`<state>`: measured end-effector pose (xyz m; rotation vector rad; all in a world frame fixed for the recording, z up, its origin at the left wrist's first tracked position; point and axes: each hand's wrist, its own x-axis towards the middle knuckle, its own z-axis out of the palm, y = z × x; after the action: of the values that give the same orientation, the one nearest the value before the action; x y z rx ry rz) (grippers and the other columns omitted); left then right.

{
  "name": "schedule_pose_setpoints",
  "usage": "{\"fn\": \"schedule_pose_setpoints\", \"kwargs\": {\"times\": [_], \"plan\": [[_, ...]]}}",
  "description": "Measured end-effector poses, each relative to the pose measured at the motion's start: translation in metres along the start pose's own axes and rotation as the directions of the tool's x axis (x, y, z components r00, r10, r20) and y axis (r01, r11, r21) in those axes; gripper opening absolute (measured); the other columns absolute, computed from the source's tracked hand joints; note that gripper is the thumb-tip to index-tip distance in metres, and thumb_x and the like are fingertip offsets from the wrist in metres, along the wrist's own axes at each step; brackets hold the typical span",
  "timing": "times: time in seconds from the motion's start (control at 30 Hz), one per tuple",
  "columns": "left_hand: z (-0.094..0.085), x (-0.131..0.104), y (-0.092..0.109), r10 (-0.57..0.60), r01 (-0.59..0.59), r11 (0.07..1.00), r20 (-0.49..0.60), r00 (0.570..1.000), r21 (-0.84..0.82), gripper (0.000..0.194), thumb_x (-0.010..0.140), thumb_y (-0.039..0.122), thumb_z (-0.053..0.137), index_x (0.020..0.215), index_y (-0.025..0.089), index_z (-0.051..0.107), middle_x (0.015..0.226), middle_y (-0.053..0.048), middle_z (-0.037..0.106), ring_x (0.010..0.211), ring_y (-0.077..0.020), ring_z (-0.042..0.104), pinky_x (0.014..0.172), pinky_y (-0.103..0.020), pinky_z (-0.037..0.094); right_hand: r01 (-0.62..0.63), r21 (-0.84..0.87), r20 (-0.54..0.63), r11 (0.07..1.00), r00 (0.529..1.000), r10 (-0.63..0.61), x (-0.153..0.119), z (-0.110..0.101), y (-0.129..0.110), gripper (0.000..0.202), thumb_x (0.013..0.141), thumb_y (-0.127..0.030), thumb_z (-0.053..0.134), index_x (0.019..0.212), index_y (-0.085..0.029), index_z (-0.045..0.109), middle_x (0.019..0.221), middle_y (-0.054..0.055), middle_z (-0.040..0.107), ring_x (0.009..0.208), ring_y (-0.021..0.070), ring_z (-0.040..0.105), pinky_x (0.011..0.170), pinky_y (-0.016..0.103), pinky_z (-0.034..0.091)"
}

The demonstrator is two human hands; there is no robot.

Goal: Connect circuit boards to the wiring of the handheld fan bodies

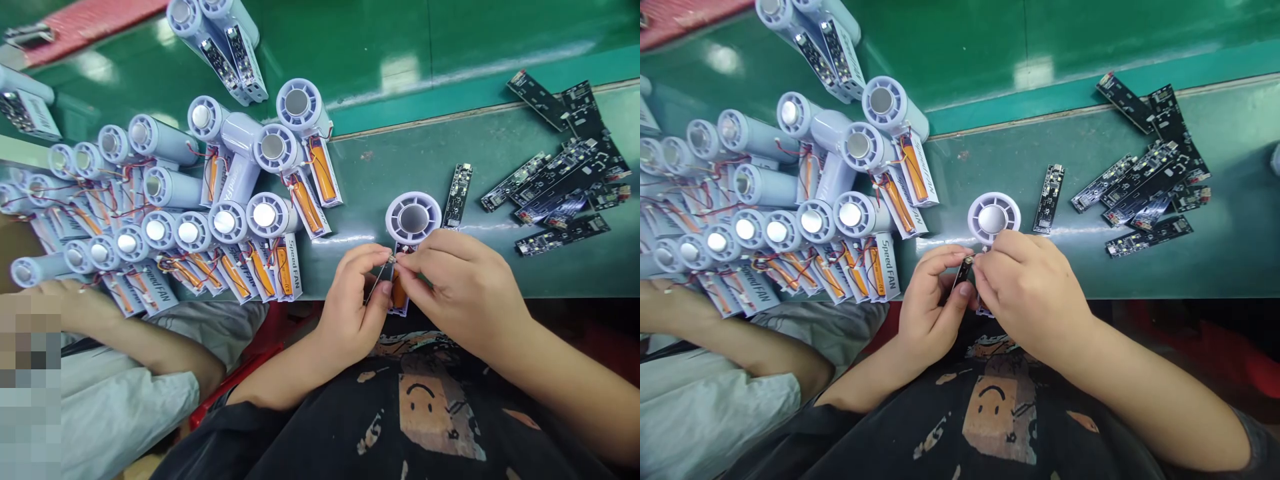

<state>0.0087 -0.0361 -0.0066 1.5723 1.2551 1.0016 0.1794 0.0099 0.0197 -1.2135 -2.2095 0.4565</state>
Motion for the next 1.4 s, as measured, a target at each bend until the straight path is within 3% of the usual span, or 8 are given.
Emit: {"fn": "schedule_pose_setpoints", "kwargs": {"times": [0.2,0.37,0.5,0.57,0.7,0.87,1.07,1.4], "plan": [[0.004,-0.001,-0.003,0.02,-0.023,0.993,-0.027,0.999,-0.118,0.032,0.096,0.012,0.049,0.124,0.026,0.053,0.128,-0.009,0.052,0.081,-0.0113,0.063,0.055,-0.021,0.057,0.074,0.059,-0.065,0.995,0.995,-0.07,-0.003,0.006,0.008,0.022,0.093,-0.017,0.056,0.075,-0.018,0.069,0.07,0.003,0.066,0.066,0.0154,0.061,0.061,0.031,0.051],[0.004,0.003,-0.007,0.042,-0.043,0.998,-0.038,0.998,-0.039,0.025,0.096,0.016,0.052,0.119,0.023,0.058,0.123,-0.01,0.059,0.069,-0.0084,0.062,0.054,-0.021,0.057,0.038,0.07,-0.081,0.997,0.996,-0.032,-0.005,0.014,0.01,0.023,0.094,-0.018,0.054,0.077,-0.02,0.07,0.073,0.003,0.065,0.069,0.0155,0.06,0.063,0.031,0.051],[0.0,0.009,-0.008,-0.141,0.139,0.966,0.006,0.99,-0.217,0.022,0.096,0.024,0.055,0.118,0.022,0.057,0.12,-0.008,0.06,0.058,-0.0041,0.062,0.049,-0.018,0.053,0.048,0.123,-0.123,0.991,0.992,-0.032,-0.005,0.01,0.013,0.01,0.09,-0.024,0.061,0.095,-0.021,0.069,0.08,0.004,0.064,0.074,0.018,0.059,0.065,0.034,0.05],[-0.001,0.01,-0.008,-0.244,0.246,0.921,0.043,0.969,-0.301,0.027,0.095,0.027,0.057,0.121,0.023,0.053,0.111,-0.006,0.064,0.056,-0.0049,0.063,0.047,-0.017,0.051,0.035,0.13,-0.189,0.991,0.982,-0.01,-0.006,0.002,0.018,0.019,0.086,-0.025,0.065,0.105,-0.024,0.066,0.084,0.005,0.063,0.076,0.0193,0.059,0.066,0.036,0.05],[0.0,0.008,-0.005,-0.31,0.327,0.879,0.105,0.945,-0.347,0.029,0.096,0.027,0.054,0.123,0.021,0.052,0.089,-0.002,0.065,0.058,-0.0071,0.063,0.051,-0.017,0.051,-0.045,0.142,-0.12,0.989,0.991,0.062,-0.01,-0.007,0.029,0.015,0.084,-0.015,0.059,0.095,-0.024,0.064,0.078,0.004,0.06,0.071,0.0177,0.058,0.061,0.033,0.048],[0.001,0.006,-0.004,-0.209,0.238,0.931,0.128,0.969,-0.278,0.026,0.094,0.017,0.051,0.119,0.022,0.053,0.124,-0.009,0.054,0.065,-0.0056,0.063,0.057,-0.02,0.055,-0.042,0.162,-0.054,0.986,0.997,0.052,-0.014,-0.002,0.024,0.007,0.088,-0.019,0.06,0.094,-0.02,0.065,0.075,0.003,0.062,0.068,0.016,0.058,0.058,0.03,0.049],[0.003,0.005,-0.007,-0.101,0.133,0.963,0.142,0.985,-0.233,0.032,0.091,0.005,0.045,0.116,0.024,0.052,0.121,-0.006,0.049,0.07,-0.0059,0.061,0.065,-0.024,0.056,-0.033,0.132,0.001,0.991,0.999,0.033,-0.011,0.003,0.015,0.014,0.09,-0.022,0.06,0.097,-0.015,0.069,0.078,0.006,0.065,0.069,0.0179,0.061,0.063,0.033,0.051],[0.003,0.006,-0.01,-0.093,0.12,0.975,0.149,0.984,-0.187,0.048,0.088,-0.002,0.041,0.125,0.028,0.044,0.115,-0.003,0.051,0.076,-0.0073,0.059,0.073,-0.027,0.055,-0.191,0.21,0.134,0.959,0.977,0.165,-0.006,-0.003,0.015,0.018,0.087,-0.017,0.056,0.093,-0.017,0.072,0.071,0.003,0.063,0.065,0.0151,0.057,0.059,0.028,0.042]]}}
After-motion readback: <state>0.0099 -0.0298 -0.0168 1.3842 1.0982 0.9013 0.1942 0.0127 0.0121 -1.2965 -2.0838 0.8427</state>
